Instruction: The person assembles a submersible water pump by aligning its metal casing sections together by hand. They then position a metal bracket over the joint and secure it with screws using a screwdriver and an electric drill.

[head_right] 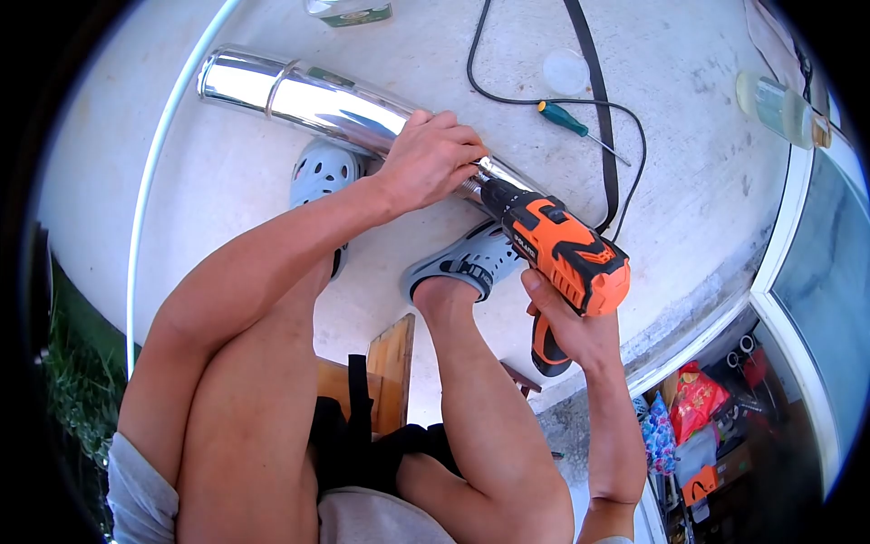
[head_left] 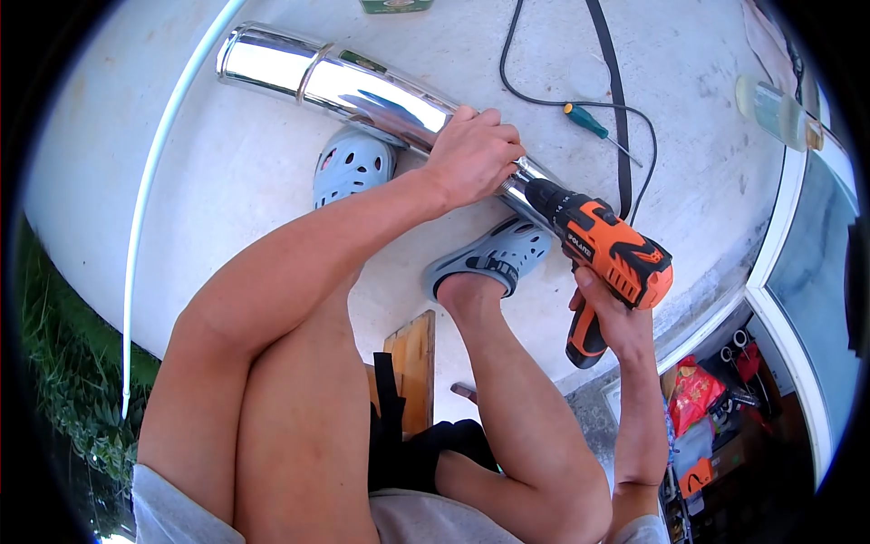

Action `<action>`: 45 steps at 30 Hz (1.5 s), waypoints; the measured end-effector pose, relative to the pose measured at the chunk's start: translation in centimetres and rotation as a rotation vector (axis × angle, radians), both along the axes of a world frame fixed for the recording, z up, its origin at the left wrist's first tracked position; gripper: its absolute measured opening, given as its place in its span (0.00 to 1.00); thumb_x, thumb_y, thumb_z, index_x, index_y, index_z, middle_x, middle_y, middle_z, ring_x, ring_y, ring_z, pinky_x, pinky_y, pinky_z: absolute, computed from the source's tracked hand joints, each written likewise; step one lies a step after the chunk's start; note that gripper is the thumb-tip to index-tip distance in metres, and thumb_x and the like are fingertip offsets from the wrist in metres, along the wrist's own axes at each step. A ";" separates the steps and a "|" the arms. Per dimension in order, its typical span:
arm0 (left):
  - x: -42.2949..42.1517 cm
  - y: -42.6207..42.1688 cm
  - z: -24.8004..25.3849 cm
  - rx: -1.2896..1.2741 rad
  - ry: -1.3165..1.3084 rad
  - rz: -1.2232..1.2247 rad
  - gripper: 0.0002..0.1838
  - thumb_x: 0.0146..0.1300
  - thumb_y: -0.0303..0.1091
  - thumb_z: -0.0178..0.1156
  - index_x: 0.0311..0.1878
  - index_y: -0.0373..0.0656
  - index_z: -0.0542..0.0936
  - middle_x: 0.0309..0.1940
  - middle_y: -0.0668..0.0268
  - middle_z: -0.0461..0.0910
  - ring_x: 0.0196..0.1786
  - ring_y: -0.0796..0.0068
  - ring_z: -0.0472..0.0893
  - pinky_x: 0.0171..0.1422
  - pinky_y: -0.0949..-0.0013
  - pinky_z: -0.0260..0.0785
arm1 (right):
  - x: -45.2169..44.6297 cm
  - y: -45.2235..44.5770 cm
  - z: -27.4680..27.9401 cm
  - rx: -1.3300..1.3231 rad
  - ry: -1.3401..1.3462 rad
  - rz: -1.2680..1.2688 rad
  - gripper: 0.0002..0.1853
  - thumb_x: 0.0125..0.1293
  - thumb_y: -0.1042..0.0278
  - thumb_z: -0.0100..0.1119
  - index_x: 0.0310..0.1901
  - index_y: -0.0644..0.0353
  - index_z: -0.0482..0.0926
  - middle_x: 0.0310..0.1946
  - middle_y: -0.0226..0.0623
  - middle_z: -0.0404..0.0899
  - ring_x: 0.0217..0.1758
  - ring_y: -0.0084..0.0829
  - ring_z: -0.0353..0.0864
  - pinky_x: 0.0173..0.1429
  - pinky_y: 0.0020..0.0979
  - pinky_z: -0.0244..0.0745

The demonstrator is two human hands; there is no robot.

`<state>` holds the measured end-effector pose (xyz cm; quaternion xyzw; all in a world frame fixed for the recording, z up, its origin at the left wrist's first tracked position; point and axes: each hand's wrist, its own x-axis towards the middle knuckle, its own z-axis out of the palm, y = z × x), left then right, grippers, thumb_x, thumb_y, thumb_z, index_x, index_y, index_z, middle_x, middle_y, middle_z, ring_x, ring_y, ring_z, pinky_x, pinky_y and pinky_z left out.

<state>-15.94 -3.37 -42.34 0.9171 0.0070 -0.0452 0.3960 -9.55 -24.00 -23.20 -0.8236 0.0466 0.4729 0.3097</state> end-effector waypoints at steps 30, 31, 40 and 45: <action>-0.1 -0.1 -0.2 0.002 -0.004 0.010 0.11 0.63 0.38 0.68 0.48 0.52 0.89 0.46 0.78 0.85 0.53 0.72 0.76 0.59 0.61 0.61 | 3.8 5.3 1.6 -0.076 -0.052 0.753 0.17 0.65 0.58 0.73 0.45 0.62 0.82 0.31 0.35 0.85 0.32 0.35 0.82 0.44 0.35 0.81; -0.1 -0.2 -0.2 0.002 0.002 0.008 0.11 0.63 0.38 0.68 0.48 0.52 0.89 0.46 0.78 0.85 0.53 0.72 0.76 0.59 0.62 0.61 | 4.2 5.2 1.5 -0.093 -0.028 0.755 0.17 0.65 0.59 0.74 0.46 0.62 0.82 0.32 0.35 0.85 0.33 0.34 0.83 0.44 0.34 0.81; 0.0 0.0 0.0 0.000 0.008 -0.016 0.09 0.62 0.37 0.68 0.45 0.53 0.88 0.41 0.76 0.81 0.51 0.73 0.75 0.56 0.62 0.61 | 7.1 5.5 0.9 0.076 0.081 0.806 0.15 0.58 0.73 0.73 0.47 0.64 0.83 0.32 0.36 0.84 0.34 0.33 0.85 0.42 0.33 0.81; 0.0 0.2 -0.4 -0.033 -0.050 0.007 0.08 0.60 0.35 0.68 0.43 0.52 0.87 0.40 0.76 0.80 0.50 0.73 0.75 0.55 0.63 0.62 | 7.3 7.2 1.5 -0.116 -0.058 1.272 0.16 0.51 0.71 0.73 0.41 0.62 0.79 0.34 0.39 0.78 0.35 0.43 0.83 0.44 0.37 0.80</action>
